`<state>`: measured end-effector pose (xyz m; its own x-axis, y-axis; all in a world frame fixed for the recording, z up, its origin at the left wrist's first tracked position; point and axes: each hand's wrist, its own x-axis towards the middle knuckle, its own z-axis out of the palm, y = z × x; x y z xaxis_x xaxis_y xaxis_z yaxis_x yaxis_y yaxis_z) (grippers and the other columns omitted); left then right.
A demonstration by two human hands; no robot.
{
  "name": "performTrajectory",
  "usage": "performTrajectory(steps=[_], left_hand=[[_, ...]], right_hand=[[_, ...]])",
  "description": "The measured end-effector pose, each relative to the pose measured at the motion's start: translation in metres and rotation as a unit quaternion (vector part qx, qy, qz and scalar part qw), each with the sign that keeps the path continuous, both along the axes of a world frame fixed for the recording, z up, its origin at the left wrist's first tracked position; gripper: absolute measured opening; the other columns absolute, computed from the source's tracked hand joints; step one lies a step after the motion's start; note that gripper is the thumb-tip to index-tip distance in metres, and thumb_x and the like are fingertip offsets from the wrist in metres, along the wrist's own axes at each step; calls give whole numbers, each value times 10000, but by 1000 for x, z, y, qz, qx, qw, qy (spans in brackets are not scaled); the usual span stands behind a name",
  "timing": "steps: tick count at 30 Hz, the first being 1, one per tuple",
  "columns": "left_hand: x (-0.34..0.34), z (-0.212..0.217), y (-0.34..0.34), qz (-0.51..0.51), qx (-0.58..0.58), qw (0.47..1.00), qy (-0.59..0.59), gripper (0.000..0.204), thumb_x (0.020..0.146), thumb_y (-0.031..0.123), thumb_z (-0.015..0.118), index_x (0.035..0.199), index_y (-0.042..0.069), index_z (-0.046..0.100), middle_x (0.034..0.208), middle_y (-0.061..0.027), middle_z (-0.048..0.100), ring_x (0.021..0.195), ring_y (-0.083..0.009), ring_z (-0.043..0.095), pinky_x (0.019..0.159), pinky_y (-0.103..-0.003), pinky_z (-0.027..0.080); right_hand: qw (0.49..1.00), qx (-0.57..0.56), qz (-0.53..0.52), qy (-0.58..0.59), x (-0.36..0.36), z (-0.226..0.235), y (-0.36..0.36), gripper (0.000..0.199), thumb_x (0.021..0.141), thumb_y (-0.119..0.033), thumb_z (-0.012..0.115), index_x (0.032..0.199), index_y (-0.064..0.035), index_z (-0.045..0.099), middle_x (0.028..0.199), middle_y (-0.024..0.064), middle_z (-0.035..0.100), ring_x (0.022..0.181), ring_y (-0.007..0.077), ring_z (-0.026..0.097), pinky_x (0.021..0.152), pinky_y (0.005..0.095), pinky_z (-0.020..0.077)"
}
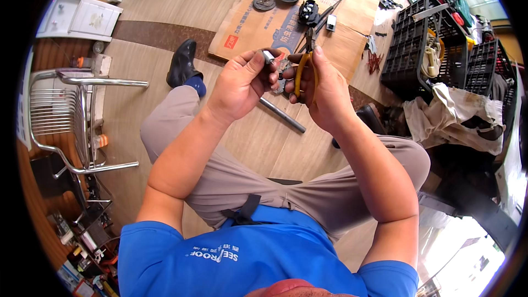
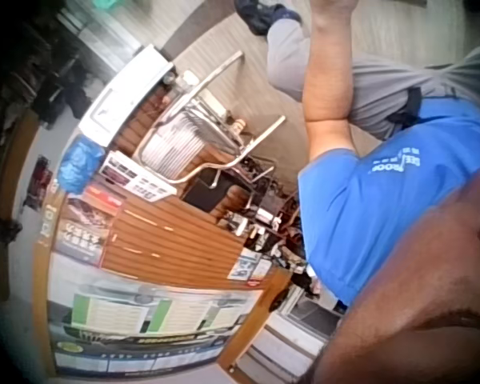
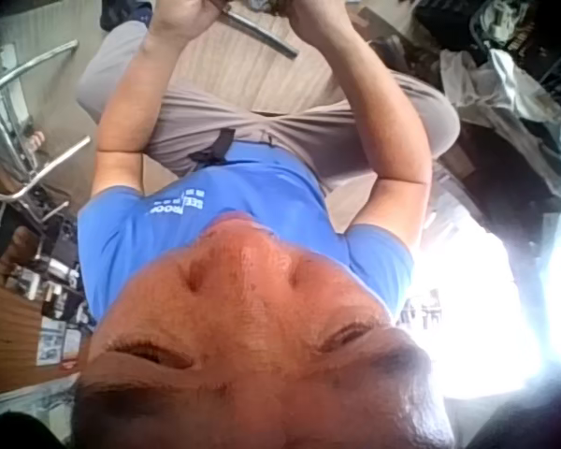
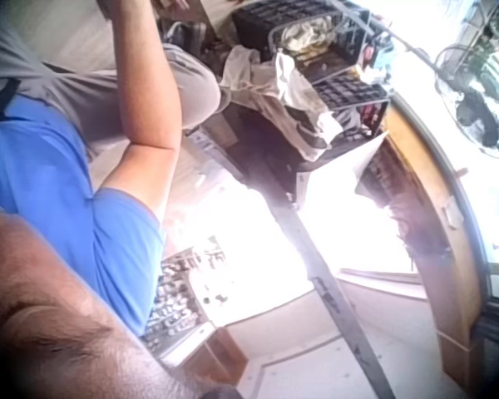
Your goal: The person uses pliers and a flat-head screwdriver to disassemble and remove small components from a larger mechanical assembly while sitting on the floor.
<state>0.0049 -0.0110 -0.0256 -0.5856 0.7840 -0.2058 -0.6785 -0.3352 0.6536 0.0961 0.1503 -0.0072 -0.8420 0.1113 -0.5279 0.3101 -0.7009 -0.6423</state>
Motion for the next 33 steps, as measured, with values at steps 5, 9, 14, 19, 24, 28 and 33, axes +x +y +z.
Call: performTrajectory(steps=[5, 9, 14, 19, 24, 28, 33], left_hand=[[-2, 2, -2, 19, 5, 999, -40, 318, 962, 315, 526, 1090, 28, 572, 896, -53, 570, 767, -161, 539, 690, -311, 447], [-4, 7, -3, 18, 8, 998, -52, 298, 966, 340, 510, 1036, 58, 575, 894, -49, 569, 772, -164, 534, 691, -316, 446], [-9, 8, -5, 18, 22, 999, -36, 257, 990, 308, 480, 995, 69, 574, 890, -47, 581, 770, -167, 551, 688, -318, 470], [-21, 4, -13, 19, 54, 998, -12, 220, 998, 231, 469, 1005, 49, 592, 899, -58, 616, 773, -169, 582, 708, -320, 499], [-31, 4, -21, 36, 11, 998, 49, 228, 989, 155, 445, 1083, 11, 594, 952, -99, 644, 842, -191, 617, 768, -338, 521], [-35, 11, -27, 66, -10, 996, 58, 243, 976, 122, 440, 1125, 0, 587, 986, -124, 651, 872, -203, 632, 783, -345, 524], [-38, 19, -22, 61, -8, 998, 19, 282, 971, 187, 492, 1205, 34, 520, 916, -121, 662, 815, -256, 646, 730, -363, 535]], right_hand=[[996, 82, 15, -9, 0, -4, 1, 405, 975, -423, 434, 1069, -47, 551, 851, 51, 603, 717, 126, 562, 571, 265, 452], [965, 250, 58, -58, -1, -40, 15, 401, 875, -389, 587, 980, -1, 595, 859, 83, 622, 743, 186, 602, 602, 312, 480], [696, 639, 301, -128, 25, -119, 32, 526, 750, -377, 681, 1041, 52, 594, 1089, 240, 630, 985, 383, 622, 838, 438, 503], [527, 590, 561, -243, 75, -190, 39, 430, 779, -278, 649, 1138, -41, 637, 1226, 169, 588, 1110, 342, 574, 911, 479, 482], [444, 672, 557, -202, 91, -259, 22, 456, 782, -308, 643, 1165, -65, 596, 1194, 136, 572, 1159, 313, 524, 928, 495, 444], [452, 686, 546, -164, 92, -282, 1, 436, 789, -292, 643, 1160, -68, 591, 1186, 129, 566, 1166, 304, 501, 927, 500, 420], [453, 690, 540, -164, 86, -307, -3, 487, 778, -338, 683, 1161, -55, 576, 1178, 132, 554, 1166, 308, 487, 927, 487, 413]])
